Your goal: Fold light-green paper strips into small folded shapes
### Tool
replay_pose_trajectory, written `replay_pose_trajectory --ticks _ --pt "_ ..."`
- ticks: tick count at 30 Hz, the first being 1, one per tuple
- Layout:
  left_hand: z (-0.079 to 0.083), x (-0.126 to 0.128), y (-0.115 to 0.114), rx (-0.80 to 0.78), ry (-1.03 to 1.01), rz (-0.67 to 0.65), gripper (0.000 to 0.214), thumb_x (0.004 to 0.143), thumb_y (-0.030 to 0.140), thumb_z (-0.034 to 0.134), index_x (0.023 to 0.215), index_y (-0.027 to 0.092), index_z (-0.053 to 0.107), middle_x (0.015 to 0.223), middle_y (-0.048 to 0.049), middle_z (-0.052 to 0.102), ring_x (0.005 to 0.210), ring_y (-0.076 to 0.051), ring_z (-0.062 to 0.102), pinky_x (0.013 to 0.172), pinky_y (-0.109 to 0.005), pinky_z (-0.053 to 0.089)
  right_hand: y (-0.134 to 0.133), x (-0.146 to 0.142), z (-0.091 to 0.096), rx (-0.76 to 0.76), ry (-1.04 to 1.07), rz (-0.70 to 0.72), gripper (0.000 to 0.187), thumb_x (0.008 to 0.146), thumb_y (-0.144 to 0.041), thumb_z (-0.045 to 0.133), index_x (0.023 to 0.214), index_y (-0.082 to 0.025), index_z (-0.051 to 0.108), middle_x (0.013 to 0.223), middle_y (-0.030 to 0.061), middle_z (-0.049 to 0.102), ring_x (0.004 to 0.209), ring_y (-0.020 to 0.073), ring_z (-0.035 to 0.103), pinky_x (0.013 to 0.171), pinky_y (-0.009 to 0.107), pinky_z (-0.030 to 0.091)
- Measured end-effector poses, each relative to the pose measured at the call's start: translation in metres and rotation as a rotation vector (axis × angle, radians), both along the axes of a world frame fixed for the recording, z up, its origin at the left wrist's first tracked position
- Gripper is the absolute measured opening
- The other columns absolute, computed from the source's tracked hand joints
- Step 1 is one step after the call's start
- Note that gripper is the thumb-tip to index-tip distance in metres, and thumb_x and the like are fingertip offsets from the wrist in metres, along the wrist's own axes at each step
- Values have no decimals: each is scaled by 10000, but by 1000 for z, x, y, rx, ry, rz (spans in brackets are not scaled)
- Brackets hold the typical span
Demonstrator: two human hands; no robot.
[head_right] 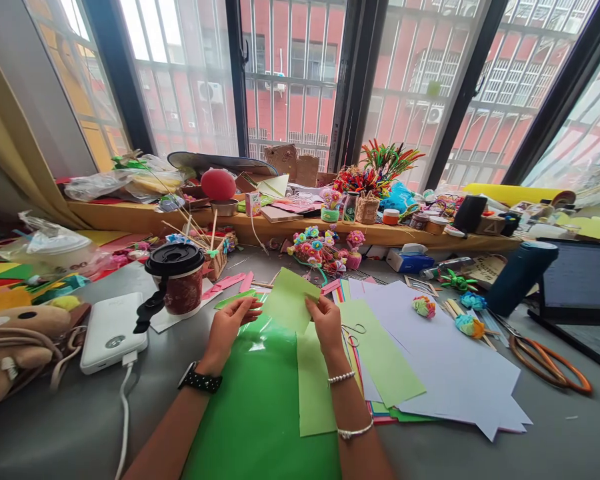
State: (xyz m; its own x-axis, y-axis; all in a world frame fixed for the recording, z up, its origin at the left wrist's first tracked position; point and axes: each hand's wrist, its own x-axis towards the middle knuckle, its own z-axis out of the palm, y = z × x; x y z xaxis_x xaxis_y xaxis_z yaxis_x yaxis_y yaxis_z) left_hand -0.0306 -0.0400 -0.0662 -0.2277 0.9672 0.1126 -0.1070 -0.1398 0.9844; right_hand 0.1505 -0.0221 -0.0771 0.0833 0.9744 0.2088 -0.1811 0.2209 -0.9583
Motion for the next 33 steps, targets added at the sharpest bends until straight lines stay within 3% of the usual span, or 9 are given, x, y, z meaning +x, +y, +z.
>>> replay_pose_trajectory --ticks 6,10,14,18,23,27,33 --pt "-2 7 0 -122 19 -74 369 635 449 557 685 85 590 709 -105 650 599 -189 627 581 -293 510 -1 -4 1 18 2 6 352 643 -384 569 905 -155 619 670 12 625 572 130 544 493 231 433" --pt "2 9 -2 -161 19 -227 326 598 417 602 628 93 590 650 -86 649 611 -201 629 574 -283 512 -4 -7 2 15 -3 44 363 650 -394 557 923 -161 618 724 20 639 627 150 566 554 270 470" --pt "2 7 -2 -107 -28 -144 275 578 379 627 638 115 577 582 -35 634 584 -182 624 596 -284 512 -5 -9 2 76 -111 92 329 658 -383 554 909 -184 626 818 31 652 711 185 586 622 320 484" --pt "1 6 -2 -114 -39 -128 276 580 377 626 628 109 576 562 -42 631 582 -190 621 604 -309 514 -7 -12 3 249 -347 -22 302 722 -327 492 965 -184 600 918 56 636 829 214 571 727 356 455" --pt "4 9 -3 -105 -92 -187 313 628 383 589 765 102 587 728 -88 656 669 -195 624 677 -321 495 -12 -13 7 526 -607 -14 471 743 -80 309 1174 -227 424 1220 7 439 1123 160 385 944 342 297" --pt "6 9 -4 -78 -99 -252 398 653 439 546 857 99 573 830 -111 638 712 -191 616 665 -299 484 -14 -13 7 517 -734 46 583 680 -3 273 1187 -264 397 1259 -27 380 1140 143 363 946 329 305" --pt "4 9 -4 -11 36 -199 370 630 471 541 723 114 570 710 -48 596 643 -166 586 539 -241 459 -16 -16 6 520 -775 96 629 636 18 291 1180 -276 406 1254 -30 388 1132 154 375 943 335 315"
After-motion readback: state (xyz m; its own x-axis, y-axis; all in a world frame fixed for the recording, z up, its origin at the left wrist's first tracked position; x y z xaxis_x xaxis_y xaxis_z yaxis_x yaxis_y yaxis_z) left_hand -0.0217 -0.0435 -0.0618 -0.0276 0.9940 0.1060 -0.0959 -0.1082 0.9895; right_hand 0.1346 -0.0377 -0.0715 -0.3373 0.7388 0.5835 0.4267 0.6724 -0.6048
